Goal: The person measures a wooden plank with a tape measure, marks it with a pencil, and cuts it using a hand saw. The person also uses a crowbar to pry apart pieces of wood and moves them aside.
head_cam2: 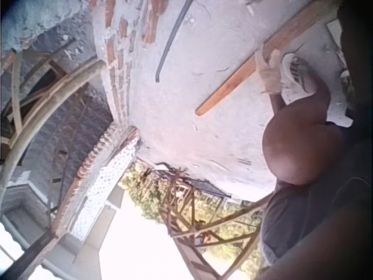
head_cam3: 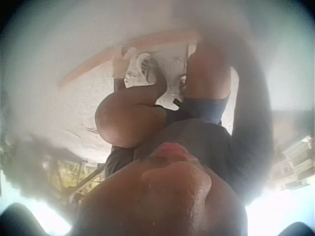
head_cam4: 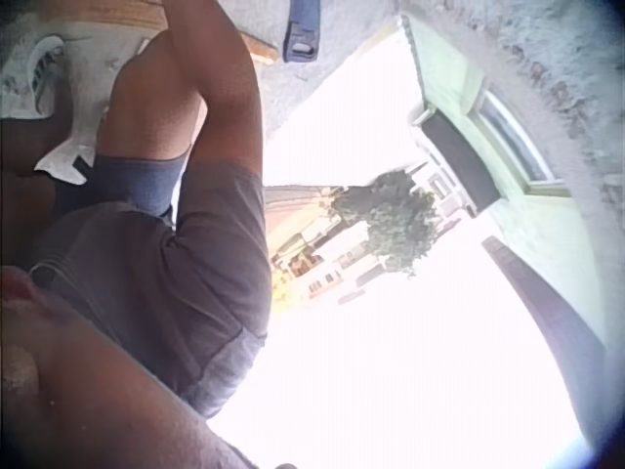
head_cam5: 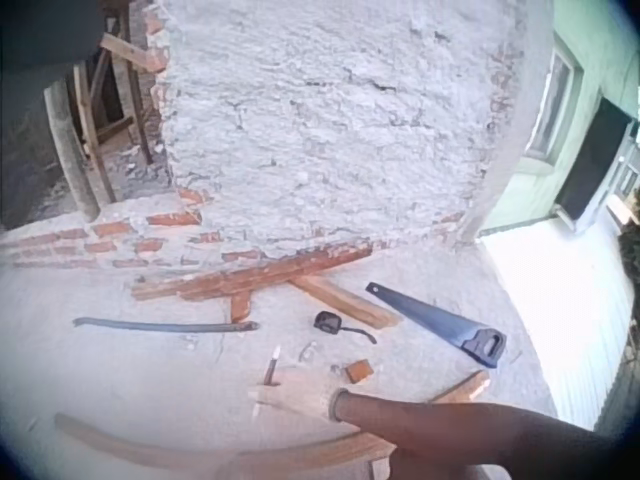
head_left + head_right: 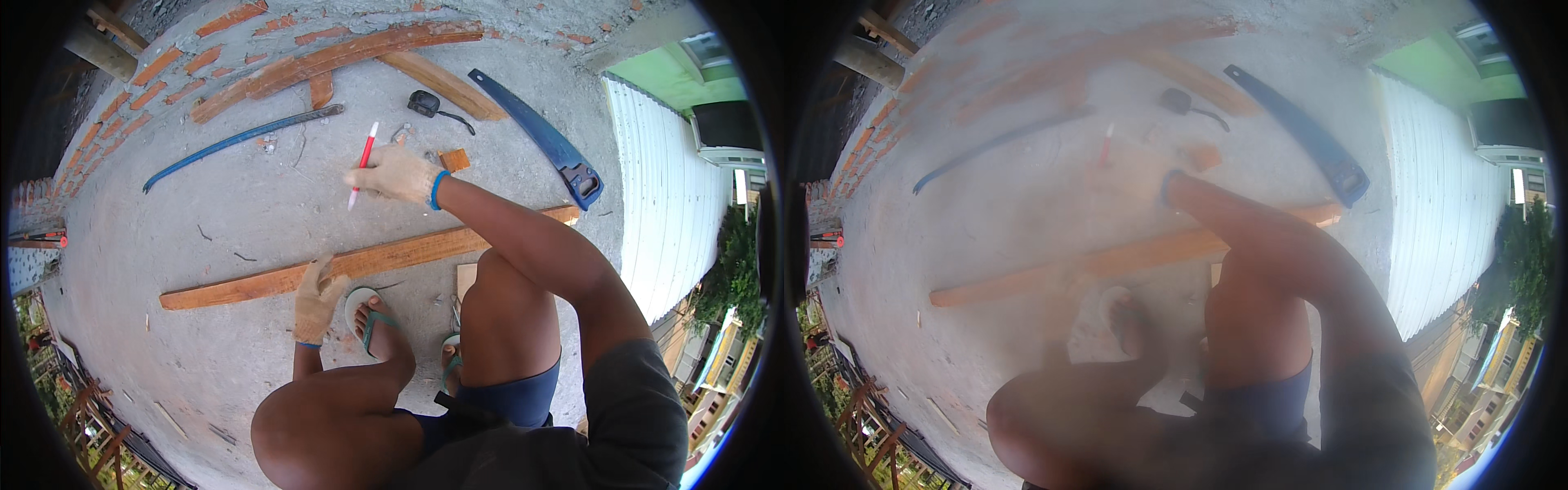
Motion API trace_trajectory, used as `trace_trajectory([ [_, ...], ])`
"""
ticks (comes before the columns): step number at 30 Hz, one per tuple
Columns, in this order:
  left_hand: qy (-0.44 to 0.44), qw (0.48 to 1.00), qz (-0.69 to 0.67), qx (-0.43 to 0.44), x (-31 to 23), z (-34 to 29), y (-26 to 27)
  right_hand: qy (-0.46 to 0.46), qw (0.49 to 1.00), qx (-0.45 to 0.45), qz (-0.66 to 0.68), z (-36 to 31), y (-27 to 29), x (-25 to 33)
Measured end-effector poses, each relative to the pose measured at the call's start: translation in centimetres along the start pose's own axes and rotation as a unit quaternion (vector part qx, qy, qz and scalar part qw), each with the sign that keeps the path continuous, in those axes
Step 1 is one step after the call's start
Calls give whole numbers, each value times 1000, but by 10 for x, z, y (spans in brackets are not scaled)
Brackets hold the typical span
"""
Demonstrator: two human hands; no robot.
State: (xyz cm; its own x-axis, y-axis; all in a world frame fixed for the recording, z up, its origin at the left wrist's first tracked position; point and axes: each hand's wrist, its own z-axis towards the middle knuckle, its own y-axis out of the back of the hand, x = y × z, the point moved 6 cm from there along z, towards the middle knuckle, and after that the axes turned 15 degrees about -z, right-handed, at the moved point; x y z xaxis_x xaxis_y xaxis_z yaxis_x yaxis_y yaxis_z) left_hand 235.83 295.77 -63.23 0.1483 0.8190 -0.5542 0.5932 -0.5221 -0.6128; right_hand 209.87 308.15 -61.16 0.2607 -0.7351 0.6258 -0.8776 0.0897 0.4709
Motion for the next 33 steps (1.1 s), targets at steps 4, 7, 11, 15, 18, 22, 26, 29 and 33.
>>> trace_trajectory([
  [4, -15, 976, 215, 15, 4, 10, 4, 117, 945, -166, 256, 30, 58, -51],
  [7, -155, 717, 678, 45, 1, 16, 12, 36, 960, -258, 105, -25, 83, -103],
  [11, -202, 470, 859, 22, 13, 38, 51, -100, 963, -104, -227, -122, 25, -155],
  [15, -181, 497, 849, 20, 22, 63, 93, -115, 924, -130, -341, -188, -21, -200],
  [18, -209, 491, 844, 51, 22, 67, 103, -134, 916, -124, -358, -189, -45, -232],
  [22, -171, 498, 844, 100, 24, 65, 102, -129, 938, -176, -269, -204, -59, -263],
  [26, -190, 509, 833, 99, 29, 66, 85, -256, 876, -368, -179, -275, 4, -347],
  [29, -214, 508, 827, 112, 34, 68, 72, -456, 754, -472, 33, -321, 62, -447],
  [33, -258, 484, 826, 129, 34, 64, 64, -566, 723, -384, 101, -280, 69, -498],
])
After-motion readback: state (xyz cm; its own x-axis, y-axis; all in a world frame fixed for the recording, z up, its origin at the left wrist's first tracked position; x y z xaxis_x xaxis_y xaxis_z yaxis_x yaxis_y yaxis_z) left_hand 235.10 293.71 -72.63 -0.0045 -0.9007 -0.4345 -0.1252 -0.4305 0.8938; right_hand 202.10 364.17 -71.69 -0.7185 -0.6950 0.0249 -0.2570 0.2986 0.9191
